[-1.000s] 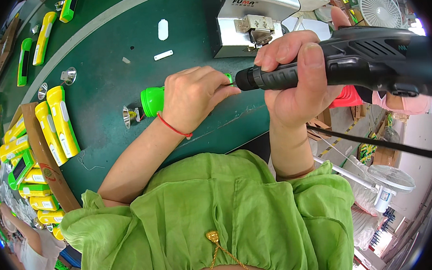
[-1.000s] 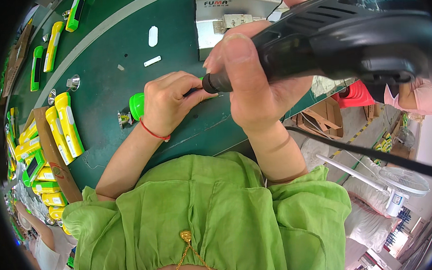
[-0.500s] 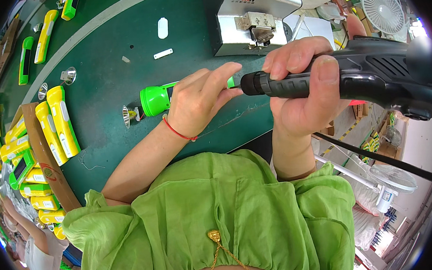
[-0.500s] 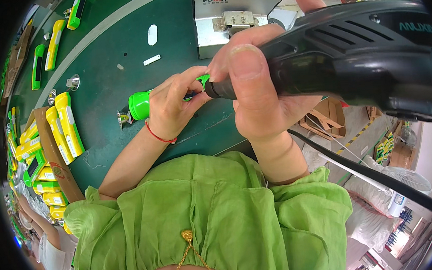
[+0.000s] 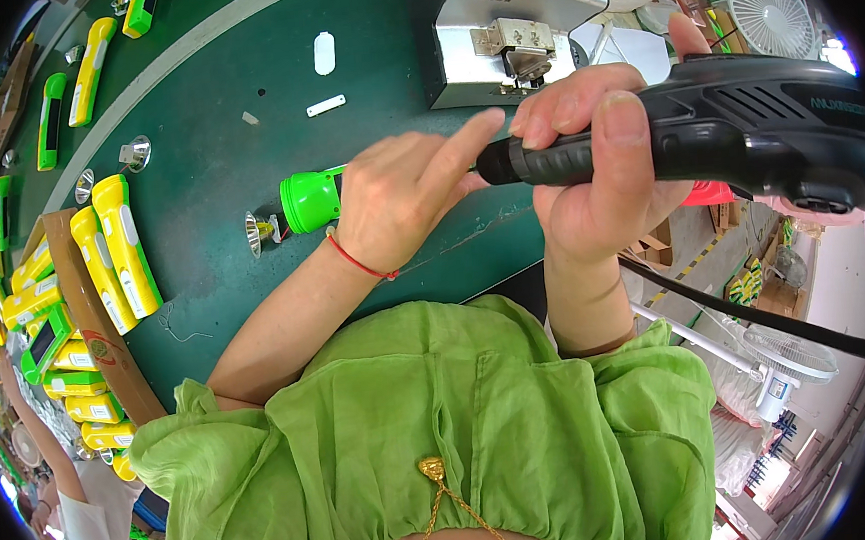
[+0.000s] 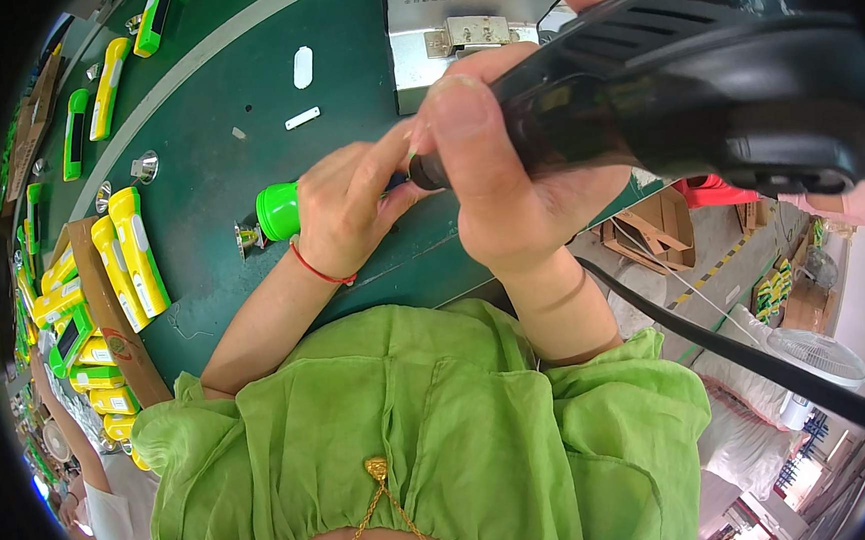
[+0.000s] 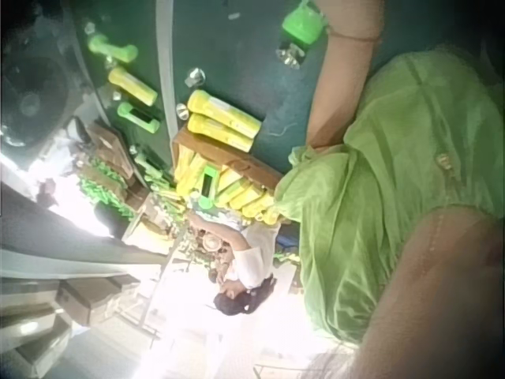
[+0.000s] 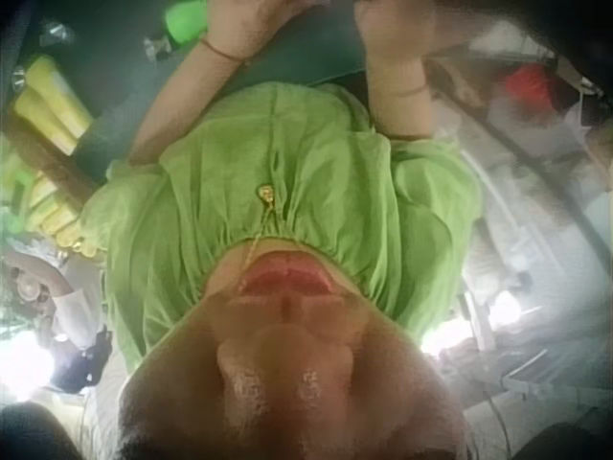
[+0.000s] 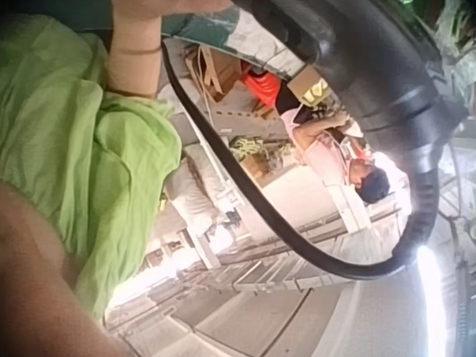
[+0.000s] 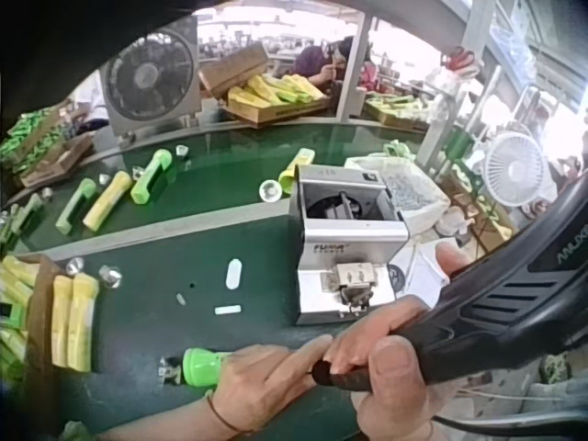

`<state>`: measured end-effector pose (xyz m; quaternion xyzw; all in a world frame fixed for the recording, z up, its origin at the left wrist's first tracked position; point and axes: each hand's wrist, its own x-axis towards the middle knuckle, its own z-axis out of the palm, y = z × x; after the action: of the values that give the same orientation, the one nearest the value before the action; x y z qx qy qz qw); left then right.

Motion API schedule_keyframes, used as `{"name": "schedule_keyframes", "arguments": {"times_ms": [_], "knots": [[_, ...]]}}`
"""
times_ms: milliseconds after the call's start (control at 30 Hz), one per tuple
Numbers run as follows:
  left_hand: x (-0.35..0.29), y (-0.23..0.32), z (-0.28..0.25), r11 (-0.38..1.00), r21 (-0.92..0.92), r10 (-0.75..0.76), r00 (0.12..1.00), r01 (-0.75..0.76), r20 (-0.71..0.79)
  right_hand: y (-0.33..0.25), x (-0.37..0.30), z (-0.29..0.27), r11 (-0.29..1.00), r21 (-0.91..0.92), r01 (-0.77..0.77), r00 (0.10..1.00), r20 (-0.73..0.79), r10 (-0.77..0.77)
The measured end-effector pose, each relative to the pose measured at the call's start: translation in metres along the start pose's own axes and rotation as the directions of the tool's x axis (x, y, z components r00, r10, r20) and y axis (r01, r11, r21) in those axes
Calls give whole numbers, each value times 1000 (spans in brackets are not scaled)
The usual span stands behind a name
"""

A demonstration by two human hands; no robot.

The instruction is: The person assembles small solar-powered flashlights by screwing together flashlight housings, solar panels, and plastic caps with an electric screwdriver.

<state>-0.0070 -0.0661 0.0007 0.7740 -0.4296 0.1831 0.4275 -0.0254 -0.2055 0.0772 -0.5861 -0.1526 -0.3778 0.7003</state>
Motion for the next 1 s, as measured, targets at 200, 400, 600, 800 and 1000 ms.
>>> {"name": "schedule_keyframes", "arguments": {"times_ms": [200, 400, 600, 800, 1000], "knots": [[-4, -5, -8, 920, 354, -277, 919, 170, 279, 10, 2, -5, 960, -277, 49, 999, 15, -47], [-10, -11, -3, 928, 328, -274, 922, 179, 272, 24, -1, -2, 954, -291, -74, 997, -12, 74], [-12, -12, -3, 931, 305, -284, 922, 200, 264, 30, 2, 0, 976, -216, -7, 1000, 27, 13], [-11, -11, -2, 932, 301, -290, 913, 201, 288, 25, -1, -3, 949, -310, -55, 997, 29, 67], [-6, -8, 3, 933, 295, -290, 913, 204, 286, 49, -19, -11, 968, -229, -107, 993, 20, 114]]}}
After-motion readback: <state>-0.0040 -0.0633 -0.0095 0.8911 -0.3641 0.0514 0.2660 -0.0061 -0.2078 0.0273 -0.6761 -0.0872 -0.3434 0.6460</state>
